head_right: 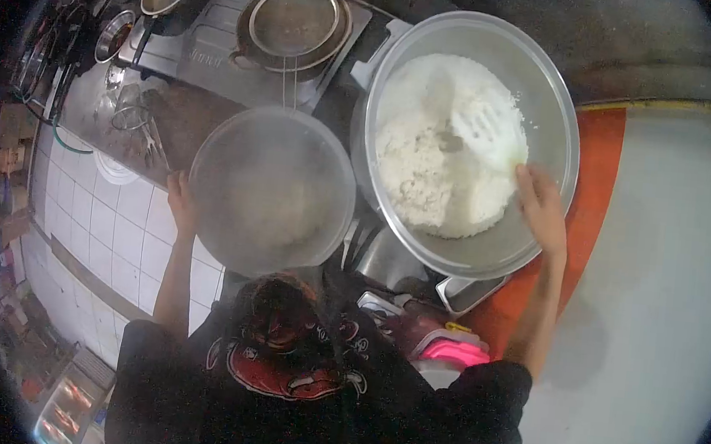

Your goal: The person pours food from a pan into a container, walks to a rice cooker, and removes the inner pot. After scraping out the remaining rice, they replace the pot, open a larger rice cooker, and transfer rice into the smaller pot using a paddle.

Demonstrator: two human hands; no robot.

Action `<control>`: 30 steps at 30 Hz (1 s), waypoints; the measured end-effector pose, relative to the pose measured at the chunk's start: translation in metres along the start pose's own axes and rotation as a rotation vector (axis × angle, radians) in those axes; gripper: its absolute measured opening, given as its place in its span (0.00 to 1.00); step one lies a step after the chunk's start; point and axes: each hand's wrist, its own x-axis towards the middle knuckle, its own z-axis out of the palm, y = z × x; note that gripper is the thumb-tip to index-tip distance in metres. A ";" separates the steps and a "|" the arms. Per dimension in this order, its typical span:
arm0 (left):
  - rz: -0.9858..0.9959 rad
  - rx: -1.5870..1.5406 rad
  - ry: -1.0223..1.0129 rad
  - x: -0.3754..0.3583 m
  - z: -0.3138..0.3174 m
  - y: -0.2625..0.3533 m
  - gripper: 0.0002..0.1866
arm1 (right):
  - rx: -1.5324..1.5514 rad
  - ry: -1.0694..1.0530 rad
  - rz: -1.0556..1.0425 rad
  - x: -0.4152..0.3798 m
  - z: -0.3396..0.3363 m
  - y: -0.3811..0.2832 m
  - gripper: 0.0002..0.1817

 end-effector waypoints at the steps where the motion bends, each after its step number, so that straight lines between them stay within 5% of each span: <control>1: 0.003 -0.004 0.007 0.001 0.000 -0.001 0.19 | -0.306 0.174 -0.193 0.037 0.001 0.039 0.25; 3: -0.088 0.087 -0.037 0.001 -0.001 -0.002 0.20 | -0.612 0.350 -0.391 0.088 0.003 0.057 0.27; 5: -0.096 0.091 -0.007 0.001 0.002 -0.002 0.21 | -0.858 0.254 -0.119 0.123 0.007 0.033 0.28; 8: -0.127 0.073 -0.016 0.002 0.001 0.007 0.21 | -0.966 0.113 -0.083 0.185 0.009 0.030 0.30; 17: -0.174 0.008 -0.034 0.005 0.000 0.005 0.23 | -0.946 -0.022 -0.332 0.212 0.026 0.026 0.30; 30: -0.191 0.079 -0.031 0.008 0.001 0.000 0.22 | -0.889 -0.255 -0.386 0.142 0.071 -0.002 0.27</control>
